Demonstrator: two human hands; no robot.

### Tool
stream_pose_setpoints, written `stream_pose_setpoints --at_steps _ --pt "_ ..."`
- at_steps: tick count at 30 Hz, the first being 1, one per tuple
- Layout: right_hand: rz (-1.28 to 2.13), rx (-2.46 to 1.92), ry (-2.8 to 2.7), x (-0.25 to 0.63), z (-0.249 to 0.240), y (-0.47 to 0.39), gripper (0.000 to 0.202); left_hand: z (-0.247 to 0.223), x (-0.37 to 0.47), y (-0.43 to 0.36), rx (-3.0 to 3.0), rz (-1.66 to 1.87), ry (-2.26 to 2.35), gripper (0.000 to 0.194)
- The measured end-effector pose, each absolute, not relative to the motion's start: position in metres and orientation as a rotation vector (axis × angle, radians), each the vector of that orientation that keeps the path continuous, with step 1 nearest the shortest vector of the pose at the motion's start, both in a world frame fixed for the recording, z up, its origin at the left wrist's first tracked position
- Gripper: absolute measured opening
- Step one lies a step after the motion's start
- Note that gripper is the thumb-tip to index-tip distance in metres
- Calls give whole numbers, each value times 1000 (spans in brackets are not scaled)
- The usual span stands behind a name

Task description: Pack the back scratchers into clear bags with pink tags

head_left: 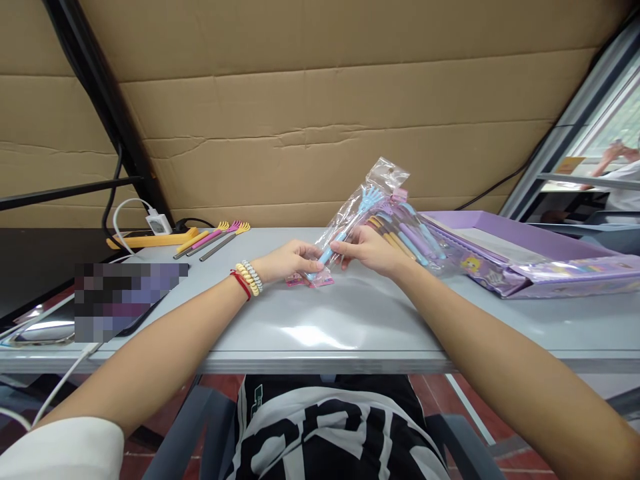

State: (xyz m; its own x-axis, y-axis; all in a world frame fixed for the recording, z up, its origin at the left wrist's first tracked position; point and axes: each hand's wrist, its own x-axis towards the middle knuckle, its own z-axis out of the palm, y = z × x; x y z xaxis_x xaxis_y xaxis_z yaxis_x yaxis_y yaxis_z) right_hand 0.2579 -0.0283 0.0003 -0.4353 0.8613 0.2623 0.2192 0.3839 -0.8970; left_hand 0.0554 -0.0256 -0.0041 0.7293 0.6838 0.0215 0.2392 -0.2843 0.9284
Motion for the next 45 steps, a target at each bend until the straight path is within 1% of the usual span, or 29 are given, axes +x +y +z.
stream_pose_setpoints --at_steps 4,9,11,15,18,19,21,23,27,32,37,40,43,45 --pt "1034 -891 -1883 256 -4 -25 32 -5 53 -23 1895 519 756 26" --pt "903 -909 -1895 254 -9 -22 34 -6 50 -18 2003 582 788 34" --pt "743 -989 -1965 256 -10 -21 35 -6 48 -15 2020 654 808 32" --pt "405 -1159 -2360 258 -15 -20 39 -6 42 -6 2068 847 970 28" --pt "369 -1236 -2551 256 -19 -19 42 -7 35 2 2112 910 1146 19" --pt "367 -1269 -2579 256 -21 -19 44 -7 33 3 2112 898 1195 16" --pt "360 -1336 -2597 255 -23 -17 45 -7 29 7 2076 829 1254 15" --pt "380 -1361 -2585 256 -24 -15 45 -7 24 9 2008 711 1242 16" --pt "440 -1252 -2579 259 -26 -12 45 -9 15 14 1923 520 1111 18" --pt "421 -1215 -2495 256 -24 -14 38 -14 9 21 1908 471 1091 22" --pt "561 -1163 -2356 262 -20 -9 25 -14 10 20 1947 418 1115 26" --pt "427 -1226 -2165 276 -19 -1 17 -14 11 19 1978 402 1102 28" --pt "246 -1401 -1944 292 -19 8 13 -13 11 20 2011 378 1104 28" --pt "183 -1498 -1818 301 -19 12 9 -13 11 21 2047 341 1102 28"
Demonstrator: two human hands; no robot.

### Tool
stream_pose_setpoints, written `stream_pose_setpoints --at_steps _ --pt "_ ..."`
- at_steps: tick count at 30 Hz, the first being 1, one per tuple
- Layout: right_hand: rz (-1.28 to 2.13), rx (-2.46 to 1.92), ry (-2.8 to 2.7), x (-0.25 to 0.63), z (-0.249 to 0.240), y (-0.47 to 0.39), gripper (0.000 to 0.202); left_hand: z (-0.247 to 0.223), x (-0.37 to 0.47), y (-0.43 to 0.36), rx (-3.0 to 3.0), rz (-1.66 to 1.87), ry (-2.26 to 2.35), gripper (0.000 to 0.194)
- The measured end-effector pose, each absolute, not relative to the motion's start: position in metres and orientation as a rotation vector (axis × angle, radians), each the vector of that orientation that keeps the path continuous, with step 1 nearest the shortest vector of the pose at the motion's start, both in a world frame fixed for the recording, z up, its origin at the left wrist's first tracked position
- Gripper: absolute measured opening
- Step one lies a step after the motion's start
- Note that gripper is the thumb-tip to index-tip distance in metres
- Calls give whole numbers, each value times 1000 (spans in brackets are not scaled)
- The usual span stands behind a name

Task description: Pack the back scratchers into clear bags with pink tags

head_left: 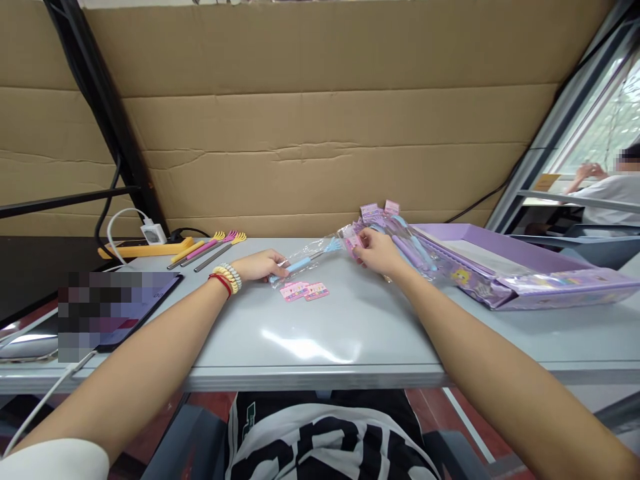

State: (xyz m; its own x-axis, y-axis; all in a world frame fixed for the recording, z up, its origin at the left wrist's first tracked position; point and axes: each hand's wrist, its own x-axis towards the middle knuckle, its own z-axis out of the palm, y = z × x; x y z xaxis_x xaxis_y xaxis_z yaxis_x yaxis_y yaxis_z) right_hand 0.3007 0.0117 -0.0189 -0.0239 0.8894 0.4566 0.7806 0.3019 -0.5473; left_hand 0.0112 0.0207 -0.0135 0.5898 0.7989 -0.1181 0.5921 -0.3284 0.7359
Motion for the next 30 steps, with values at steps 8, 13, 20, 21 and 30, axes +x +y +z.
stream_pose_setpoints --at_steps 8,13,20,21,30 --pt "-139 -1711 -1832 297 -21 13 10 -14 11 21 2174 224 1116 22" --pt "-267 -1823 -1885 289 -28 16 10 -13 12 19 2229 211 1106 20" --pt "-201 -1737 -1798 297 -28 24 13 -9 13 16 2270 176 1079 19" --pt "-157 -1729 -1773 298 -27 25 15 -9 13 15 2277 175 1076 19" --pt "-54 -1781 -1641 306 -24 24 16 -9 11 17 2289 146 1060 18"
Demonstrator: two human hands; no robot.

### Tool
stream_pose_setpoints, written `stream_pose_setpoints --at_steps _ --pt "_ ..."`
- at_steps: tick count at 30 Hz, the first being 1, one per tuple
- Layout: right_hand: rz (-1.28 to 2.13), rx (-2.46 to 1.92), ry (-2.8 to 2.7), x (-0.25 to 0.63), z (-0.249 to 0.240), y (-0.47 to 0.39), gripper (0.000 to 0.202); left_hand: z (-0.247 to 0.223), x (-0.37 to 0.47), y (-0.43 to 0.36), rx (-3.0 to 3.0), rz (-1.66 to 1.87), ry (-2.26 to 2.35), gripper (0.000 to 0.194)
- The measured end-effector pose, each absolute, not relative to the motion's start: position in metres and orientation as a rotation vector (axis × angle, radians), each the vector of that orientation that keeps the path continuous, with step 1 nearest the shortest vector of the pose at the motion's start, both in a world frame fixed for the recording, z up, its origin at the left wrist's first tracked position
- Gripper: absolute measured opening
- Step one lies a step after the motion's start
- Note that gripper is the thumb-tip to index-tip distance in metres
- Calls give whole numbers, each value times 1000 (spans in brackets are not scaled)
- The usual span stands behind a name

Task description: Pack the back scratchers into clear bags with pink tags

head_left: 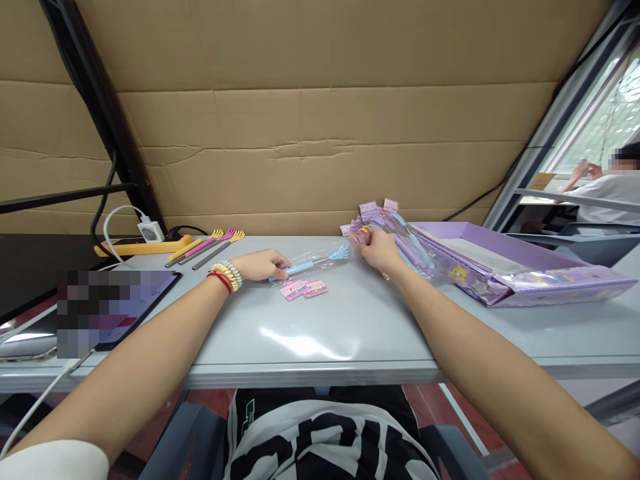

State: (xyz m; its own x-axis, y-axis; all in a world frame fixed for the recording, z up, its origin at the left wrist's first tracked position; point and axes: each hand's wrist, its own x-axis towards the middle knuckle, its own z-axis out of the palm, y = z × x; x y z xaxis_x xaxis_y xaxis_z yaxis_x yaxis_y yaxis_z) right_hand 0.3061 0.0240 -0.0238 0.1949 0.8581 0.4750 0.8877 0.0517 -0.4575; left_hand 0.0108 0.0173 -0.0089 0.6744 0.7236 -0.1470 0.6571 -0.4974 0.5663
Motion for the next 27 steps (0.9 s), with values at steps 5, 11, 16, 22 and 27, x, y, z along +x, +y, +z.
stream_pose_setpoints --at_steps 5,11,16,22,27 --pt "-10 -1759 -1506 311 -13 17 17 -8 11 19 2237 150 1110 19" --pt "105 -1738 -1483 315 -7 14 46 -8 11 18 2187 168 1072 18" --pt "78 -1727 -1524 313 -9 15 48 -7 12 18 2164 162 1082 20" --pt "26 -1749 -1524 310 -7 12 28 -7 12 19 2159 165 1071 19" --pt "64 -1749 -1445 312 -5 11 26 -7 11 19 2188 162 1091 20"
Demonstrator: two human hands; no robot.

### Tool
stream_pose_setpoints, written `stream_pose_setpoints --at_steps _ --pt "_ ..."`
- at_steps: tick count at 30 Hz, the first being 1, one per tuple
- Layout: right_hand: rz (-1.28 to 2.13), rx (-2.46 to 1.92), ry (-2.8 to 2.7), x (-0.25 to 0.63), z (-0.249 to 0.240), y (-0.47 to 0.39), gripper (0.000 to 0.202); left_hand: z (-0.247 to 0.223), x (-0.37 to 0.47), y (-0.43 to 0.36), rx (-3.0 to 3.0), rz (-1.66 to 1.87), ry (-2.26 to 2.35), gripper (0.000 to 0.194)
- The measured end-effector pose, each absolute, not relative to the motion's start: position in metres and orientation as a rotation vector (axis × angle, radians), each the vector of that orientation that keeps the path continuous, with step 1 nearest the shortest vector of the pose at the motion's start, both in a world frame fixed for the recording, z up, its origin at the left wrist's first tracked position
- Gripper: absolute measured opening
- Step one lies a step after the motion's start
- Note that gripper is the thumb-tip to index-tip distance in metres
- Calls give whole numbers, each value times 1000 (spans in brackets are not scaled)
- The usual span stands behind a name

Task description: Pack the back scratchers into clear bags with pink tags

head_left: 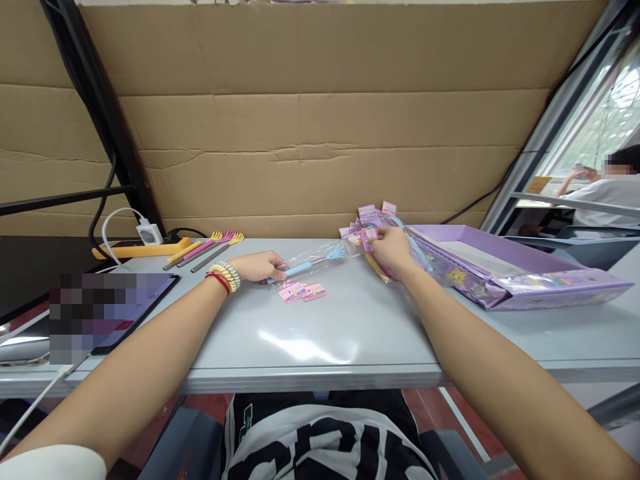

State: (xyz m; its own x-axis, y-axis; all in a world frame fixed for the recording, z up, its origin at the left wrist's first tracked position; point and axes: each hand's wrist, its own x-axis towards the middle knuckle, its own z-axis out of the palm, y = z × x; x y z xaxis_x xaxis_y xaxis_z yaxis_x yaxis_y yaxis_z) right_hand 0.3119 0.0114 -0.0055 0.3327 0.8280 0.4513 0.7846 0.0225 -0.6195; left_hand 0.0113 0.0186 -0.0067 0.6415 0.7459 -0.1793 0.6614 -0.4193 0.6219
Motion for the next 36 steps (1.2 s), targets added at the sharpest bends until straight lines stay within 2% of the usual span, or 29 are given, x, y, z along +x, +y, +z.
stream_pose_setpoints --at_steps 9,15,22,30,36 --pt "193 -1683 -1418 309 0 5 21 -4 13 16 2169 177 1058 20" --pt "271 -1628 -1407 311 -5 10 26 -4 13 16 2144 175 1058 19" --pt "446 -1655 -1540 313 -10 12 11 -5 12 17 2181 178 1083 20" --pt "49 -1748 -1665 314 -11 14 5 -5 12 17 2209 139 1103 22" --pt "118 -1734 -1602 312 -16 17 14 -6 11 17 2209 137 1105 21"
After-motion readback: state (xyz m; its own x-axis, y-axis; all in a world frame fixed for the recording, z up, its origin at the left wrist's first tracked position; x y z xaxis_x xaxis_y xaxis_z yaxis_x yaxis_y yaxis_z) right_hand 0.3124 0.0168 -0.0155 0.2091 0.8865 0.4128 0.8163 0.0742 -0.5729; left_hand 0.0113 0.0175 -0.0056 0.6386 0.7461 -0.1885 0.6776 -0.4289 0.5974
